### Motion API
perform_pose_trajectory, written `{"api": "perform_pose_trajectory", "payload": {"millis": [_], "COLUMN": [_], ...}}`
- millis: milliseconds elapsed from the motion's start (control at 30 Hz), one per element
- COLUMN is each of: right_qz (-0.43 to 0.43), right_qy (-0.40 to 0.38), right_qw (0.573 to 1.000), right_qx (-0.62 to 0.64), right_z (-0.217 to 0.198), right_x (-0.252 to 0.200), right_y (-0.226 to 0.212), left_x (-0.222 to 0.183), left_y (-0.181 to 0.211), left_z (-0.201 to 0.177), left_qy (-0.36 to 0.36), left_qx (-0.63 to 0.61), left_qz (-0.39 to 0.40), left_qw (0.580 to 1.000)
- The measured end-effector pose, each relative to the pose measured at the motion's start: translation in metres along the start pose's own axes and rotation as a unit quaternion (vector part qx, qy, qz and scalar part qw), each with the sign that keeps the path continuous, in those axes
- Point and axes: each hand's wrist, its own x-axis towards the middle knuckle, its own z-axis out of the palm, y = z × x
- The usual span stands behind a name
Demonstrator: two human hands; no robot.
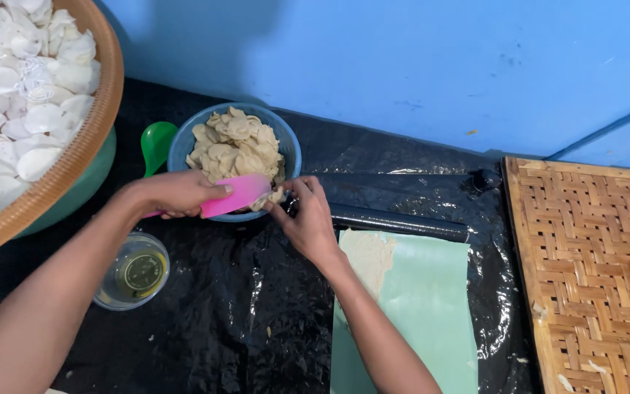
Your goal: The recorder is portioning dough and flattening it on a green sheet using a manual rolling pin.
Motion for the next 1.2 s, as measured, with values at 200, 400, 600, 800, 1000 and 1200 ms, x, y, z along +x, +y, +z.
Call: {"api": "perform_pose_trajectory", "payload": {"millis": [200, 400, 600, 800, 1000, 1200], "right_qz": [0.038, 0.029, 0.118, 0.099, 0.071, 0.194], "right_qy": [0.041, 0.085, 0.073, 0.103, 0.073, 0.067], "right_qw": [0.996, 0.986, 0.973, 0.961, 0.963, 0.965], "right_qx": [0.073, 0.138, 0.184, 0.236, 0.248, 0.161], "right_z": [0.007, 0.024, 0.028, 0.003, -0.087, -0.174], "right_x": [-0.007, -0.011, 0.008, 0.022, -0.008, -0.066], "right_y": [-0.008, -0.002, 0.011, 0.034, 0.056, 0.074], "left_x": [0.0, -0.008, 0.038, 0.012, -0.054, -0.034], "left_y": [0.002, 0.047, -0.01, 0.01, 0.061, 0.038], "left_z": [0.003, 0.015, 0.0, 0.011, 0.043, 0.067], "left_qy": [0.185, 0.098, 0.015, 0.093, 0.302, 0.463], "left_qx": [0.282, 0.303, 0.025, 0.109, 0.252, 0.338], "left_qz": [0.059, -0.006, -0.036, -0.016, 0.105, 0.207], "left_qw": [0.94, 0.948, 0.999, 0.99, 0.913, 0.793]}}
